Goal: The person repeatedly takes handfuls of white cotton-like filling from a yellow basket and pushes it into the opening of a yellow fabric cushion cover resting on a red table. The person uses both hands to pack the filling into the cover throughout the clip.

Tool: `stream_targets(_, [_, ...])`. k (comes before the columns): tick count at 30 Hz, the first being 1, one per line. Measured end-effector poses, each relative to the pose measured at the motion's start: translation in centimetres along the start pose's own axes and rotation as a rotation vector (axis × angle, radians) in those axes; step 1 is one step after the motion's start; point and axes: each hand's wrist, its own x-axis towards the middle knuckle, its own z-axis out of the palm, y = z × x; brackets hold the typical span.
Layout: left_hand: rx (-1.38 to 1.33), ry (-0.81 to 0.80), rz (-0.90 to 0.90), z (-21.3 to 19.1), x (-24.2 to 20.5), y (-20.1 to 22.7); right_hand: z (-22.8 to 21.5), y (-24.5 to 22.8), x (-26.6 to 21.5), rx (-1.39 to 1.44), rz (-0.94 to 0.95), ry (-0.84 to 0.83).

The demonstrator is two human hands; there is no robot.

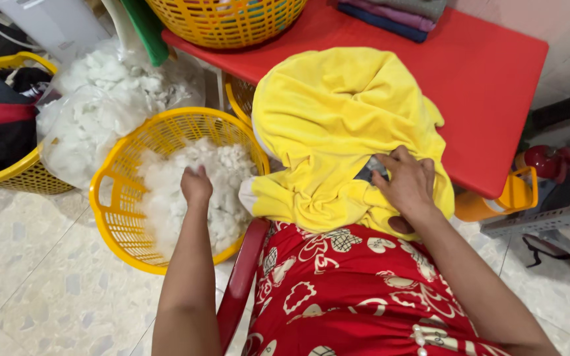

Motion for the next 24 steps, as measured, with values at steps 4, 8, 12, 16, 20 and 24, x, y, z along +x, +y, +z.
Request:
stream_targets(4, [0.169, -0.113, -0.073, 1.4, -1.8, -6.2, 0.9, 0.8, 0.1, -0.076, -0.028, -0.009])
stream_targets(8, [0.426, -0.530, 0.175, 3.7, -5.8, -9.7, 1.7, 1.7, -0.6, -0.139, -0.080, 0.000])
stream_targets(12, [0.417, -0.875, -0.022, 6.0, -6.8, -10.3, 1.8, 1.7, -0.6, -0.137, -0.095, 0.033])
stream_targets(16, [0.305, -0.861, 0.143, 3.6, -6.3, -11.1, 1.7, 1.3, 0.2, -0.116, -0.072, 0.046])
stream_targets(20, [0.664, -0.987, 0.027, -0.7, -1.0, -4.9, 1.4, 0.8, 1.1, -0.089, 0.029, 0.048])
stream_targets(24, [0.487, -0.631, 0.201, -8.1, -0.6, 6.6, 0.5, 0.7, 1.1, 0.003, 0.062, 0.067])
